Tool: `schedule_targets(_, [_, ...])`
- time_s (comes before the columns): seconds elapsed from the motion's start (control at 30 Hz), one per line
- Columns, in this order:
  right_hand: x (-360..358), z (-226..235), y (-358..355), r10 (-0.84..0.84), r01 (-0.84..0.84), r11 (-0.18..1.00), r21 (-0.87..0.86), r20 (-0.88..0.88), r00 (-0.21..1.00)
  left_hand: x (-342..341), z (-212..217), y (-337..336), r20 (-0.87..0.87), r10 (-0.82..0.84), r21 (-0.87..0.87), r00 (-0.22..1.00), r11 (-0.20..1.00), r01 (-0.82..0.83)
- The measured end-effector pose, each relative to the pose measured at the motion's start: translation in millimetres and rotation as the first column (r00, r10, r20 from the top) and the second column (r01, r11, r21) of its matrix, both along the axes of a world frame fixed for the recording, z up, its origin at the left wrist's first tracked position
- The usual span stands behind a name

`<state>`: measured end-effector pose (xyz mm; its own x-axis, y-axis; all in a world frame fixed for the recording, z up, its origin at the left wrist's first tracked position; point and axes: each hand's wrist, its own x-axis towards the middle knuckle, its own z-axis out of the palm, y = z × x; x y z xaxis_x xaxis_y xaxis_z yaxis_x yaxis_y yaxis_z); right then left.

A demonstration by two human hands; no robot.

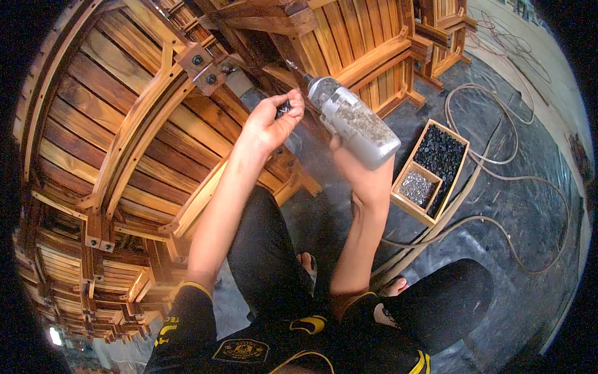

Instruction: Secure bolts into wooden chair frames using a pneumatic impact driver.

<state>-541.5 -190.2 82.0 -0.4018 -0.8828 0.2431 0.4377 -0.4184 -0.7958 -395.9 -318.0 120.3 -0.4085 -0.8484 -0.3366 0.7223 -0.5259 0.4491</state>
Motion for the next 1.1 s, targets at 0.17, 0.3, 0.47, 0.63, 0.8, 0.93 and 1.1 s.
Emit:
schedule_targets(0.17, [-2,-2,4,0.004,-0.004,1.000,0.016,-0.045,0.999,1,12,9,0.144,-0.026,-0.192,0.989,0.980,0.054])
schedule_targets(0.3, [-1,0,7,0.035,-0.034,0.999,0.033,-0.019,0.999,6,14,12,0.187,-0.062,-0.247,0.980,0.963,0.108])
schedule_targets(0.47, [0,-4,6,0.060,-0.060,0.998,0.000,-0.016,0.998,4,11,9,0.123,0.007,-0.189,0.992,0.982,0.017])
schedule_targets(0.63, [-4,-3,7,0.117,-0.118,0.990,0.076,0.013,0.993,5,8,2,0.011,0.042,-0.160,0.999,0.986,-0.039])
schedule_targets(0.8, [0,-5,7,0.102,-0.104,0.994,0.035,0.043,0.994,4,17,6,0.071,0.076,-0.228,0.995,0.972,-0.058])
schedule_targets(0.93, [-1,-7,6,0.122,-0.123,0.992,0.024,0.042,0.992,7,18,5,0.041,0.037,-0.210,0.998,0.977,-0.028])
schedule_targets(1.1, [-4,-6,9,0.128,-0.129,0.989,0.075,0.013,0.992,7,21,7,0.019,0.026,-0.220,0.999,0.975,-0.021])
